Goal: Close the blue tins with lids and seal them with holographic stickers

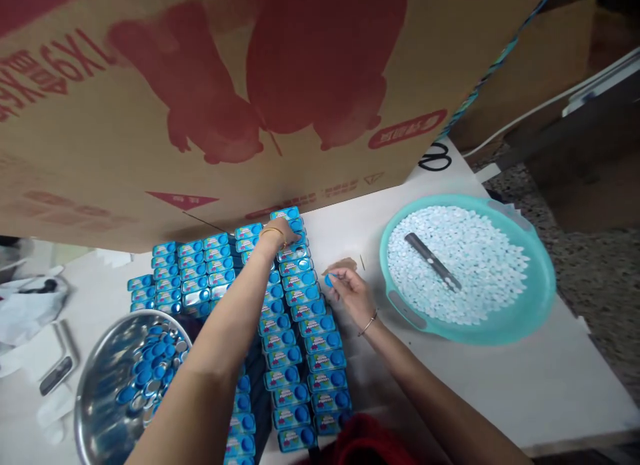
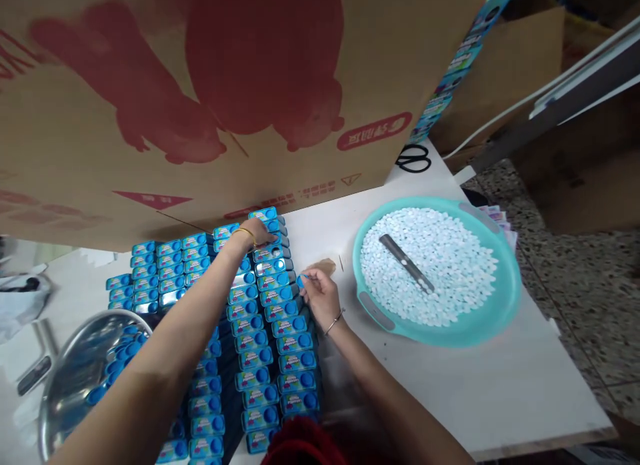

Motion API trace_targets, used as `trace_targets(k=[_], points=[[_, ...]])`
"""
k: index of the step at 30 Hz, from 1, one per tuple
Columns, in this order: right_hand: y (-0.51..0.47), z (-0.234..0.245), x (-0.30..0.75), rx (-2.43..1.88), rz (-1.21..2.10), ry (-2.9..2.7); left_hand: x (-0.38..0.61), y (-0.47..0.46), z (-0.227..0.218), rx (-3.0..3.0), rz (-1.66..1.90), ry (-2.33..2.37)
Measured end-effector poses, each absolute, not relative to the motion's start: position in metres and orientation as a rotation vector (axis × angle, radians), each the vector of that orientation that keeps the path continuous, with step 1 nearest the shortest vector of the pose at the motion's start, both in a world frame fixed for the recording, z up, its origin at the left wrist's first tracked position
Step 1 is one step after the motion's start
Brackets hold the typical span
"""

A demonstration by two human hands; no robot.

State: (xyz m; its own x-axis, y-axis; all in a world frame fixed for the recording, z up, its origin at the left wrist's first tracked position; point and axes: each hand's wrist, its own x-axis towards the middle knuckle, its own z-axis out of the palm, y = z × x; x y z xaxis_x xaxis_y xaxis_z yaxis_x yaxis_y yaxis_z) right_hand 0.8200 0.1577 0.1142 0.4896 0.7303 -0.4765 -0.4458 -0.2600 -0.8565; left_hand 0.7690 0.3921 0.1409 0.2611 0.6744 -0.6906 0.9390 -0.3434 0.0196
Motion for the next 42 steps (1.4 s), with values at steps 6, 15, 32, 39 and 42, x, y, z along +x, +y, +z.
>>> trace_targets(k=[6,15,32,39,42], points=[[0.176,0.109,0.82,-1.435,1.108,-0.362,0.771,0.388,0.149,2.183,-0.849,1.53],[0.206,0.107,0.818,-1.479,0.988,-0.493,0.713,0.291,0.145,1.532,0.24,1.091],[0.245,0.063,0.819,-1.797,0.807,-0.652,0.751,0.343,0.152,2.154,-0.742,1.553],[0.238,0.062,0.827,-1.845,0.915,-0.693,0.759,0.327,0.166,2.044,-0.769,1.577],[0.213,0.075,0.82,-1.872,0.888,-0.713,0.752,0.305,0.182,1.988,-0.631,1.65]])
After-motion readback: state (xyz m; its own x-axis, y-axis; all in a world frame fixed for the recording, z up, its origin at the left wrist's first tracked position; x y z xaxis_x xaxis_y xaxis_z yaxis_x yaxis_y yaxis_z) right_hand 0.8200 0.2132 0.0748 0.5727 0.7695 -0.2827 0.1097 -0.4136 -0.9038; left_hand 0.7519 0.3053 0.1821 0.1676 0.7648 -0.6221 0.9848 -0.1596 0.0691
